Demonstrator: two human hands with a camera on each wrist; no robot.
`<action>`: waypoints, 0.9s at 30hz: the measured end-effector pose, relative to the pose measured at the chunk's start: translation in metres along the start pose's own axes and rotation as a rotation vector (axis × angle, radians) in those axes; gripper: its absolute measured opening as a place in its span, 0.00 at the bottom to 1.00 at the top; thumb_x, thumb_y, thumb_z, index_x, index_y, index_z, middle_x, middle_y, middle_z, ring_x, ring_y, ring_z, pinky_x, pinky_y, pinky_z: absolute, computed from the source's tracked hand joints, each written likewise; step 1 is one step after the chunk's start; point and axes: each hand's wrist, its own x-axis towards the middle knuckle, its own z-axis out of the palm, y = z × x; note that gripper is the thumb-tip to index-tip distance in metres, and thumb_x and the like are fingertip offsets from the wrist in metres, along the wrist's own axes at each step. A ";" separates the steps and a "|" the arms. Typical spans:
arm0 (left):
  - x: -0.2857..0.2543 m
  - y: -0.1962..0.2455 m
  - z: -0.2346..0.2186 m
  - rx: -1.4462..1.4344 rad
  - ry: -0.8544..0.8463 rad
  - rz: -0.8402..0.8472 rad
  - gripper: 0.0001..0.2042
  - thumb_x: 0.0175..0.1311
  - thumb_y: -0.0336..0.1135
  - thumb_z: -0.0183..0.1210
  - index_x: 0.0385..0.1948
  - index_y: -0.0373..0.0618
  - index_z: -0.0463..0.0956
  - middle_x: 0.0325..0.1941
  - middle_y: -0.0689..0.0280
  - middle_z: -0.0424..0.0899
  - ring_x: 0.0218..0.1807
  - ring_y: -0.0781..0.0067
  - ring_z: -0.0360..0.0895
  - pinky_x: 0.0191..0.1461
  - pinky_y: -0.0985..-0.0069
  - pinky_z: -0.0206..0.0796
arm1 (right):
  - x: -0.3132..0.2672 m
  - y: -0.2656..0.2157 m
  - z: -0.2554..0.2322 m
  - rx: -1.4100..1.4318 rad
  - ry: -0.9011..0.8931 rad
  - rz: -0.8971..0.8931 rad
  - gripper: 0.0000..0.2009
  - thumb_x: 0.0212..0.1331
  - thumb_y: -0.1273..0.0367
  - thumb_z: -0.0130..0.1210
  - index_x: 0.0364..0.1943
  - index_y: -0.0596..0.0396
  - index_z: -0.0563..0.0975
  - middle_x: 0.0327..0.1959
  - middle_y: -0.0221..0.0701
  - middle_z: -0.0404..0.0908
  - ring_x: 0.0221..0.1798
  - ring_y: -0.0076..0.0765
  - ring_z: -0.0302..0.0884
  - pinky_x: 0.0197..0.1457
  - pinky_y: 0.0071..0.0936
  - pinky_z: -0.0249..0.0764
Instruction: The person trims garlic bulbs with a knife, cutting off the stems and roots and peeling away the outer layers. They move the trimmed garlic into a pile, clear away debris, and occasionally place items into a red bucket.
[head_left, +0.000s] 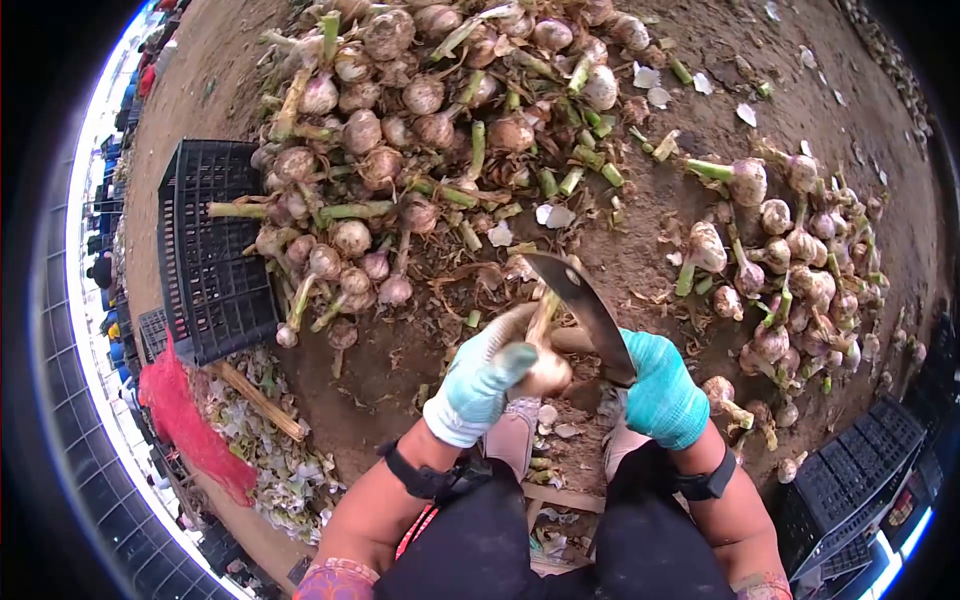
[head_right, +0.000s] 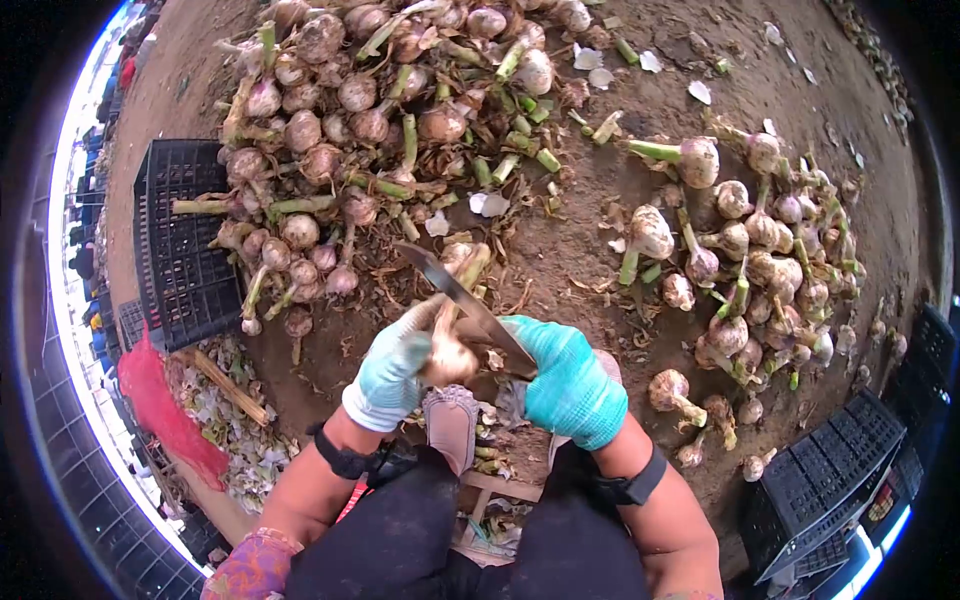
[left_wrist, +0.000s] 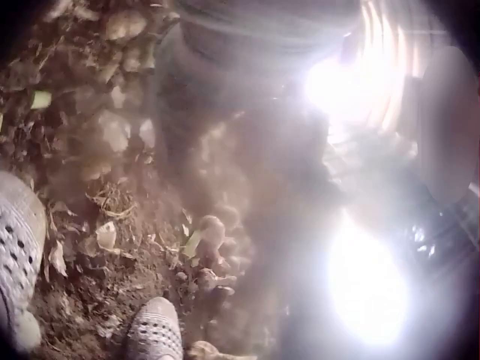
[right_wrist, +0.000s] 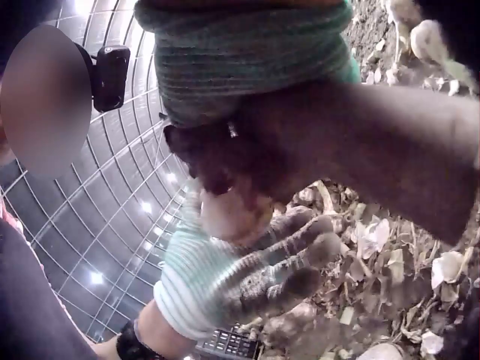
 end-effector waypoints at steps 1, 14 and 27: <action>0.000 0.008 0.008 0.263 0.083 -0.019 0.22 0.57 0.32 0.58 0.52 0.32 0.64 0.41 0.64 0.76 0.39 0.78 0.74 0.45 0.79 0.69 | -0.001 0.004 0.000 -0.041 0.043 0.056 0.21 0.42 0.73 0.63 0.46 0.55 0.76 0.34 0.41 0.79 0.36 0.31 0.78 0.39 0.26 0.72; 0.008 0.035 0.035 0.746 0.180 0.263 0.24 0.57 0.32 0.57 0.56 0.34 0.63 0.54 0.59 0.72 0.49 0.78 0.71 0.51 0.78 0.66 | -0.009 0.064 -0.024 -0.089 0.456 0.382 0.09 0.48 0.78 0.55 0.36 0.60 0.78 0.29 0.35 0.81 0.30 0.27 0.78 0.32 0.23 0.72; 0.101 0.115 -0.071 2.536 0.802 0.086 0.28 0.34 0.52 0.65 0.39 0.45 0.71 0.41 0.59 0.74 0.48 0.61 0.68 0.53 0.63 0.56 | -0.001 0.061 -0.014 0.107 0.315 0.422 0.14 0.49 0.80 0.53 0.43 0.61 0.76 0.32 0.32 0.81 0.36 0.23 0.77 0.37 0.21 0.74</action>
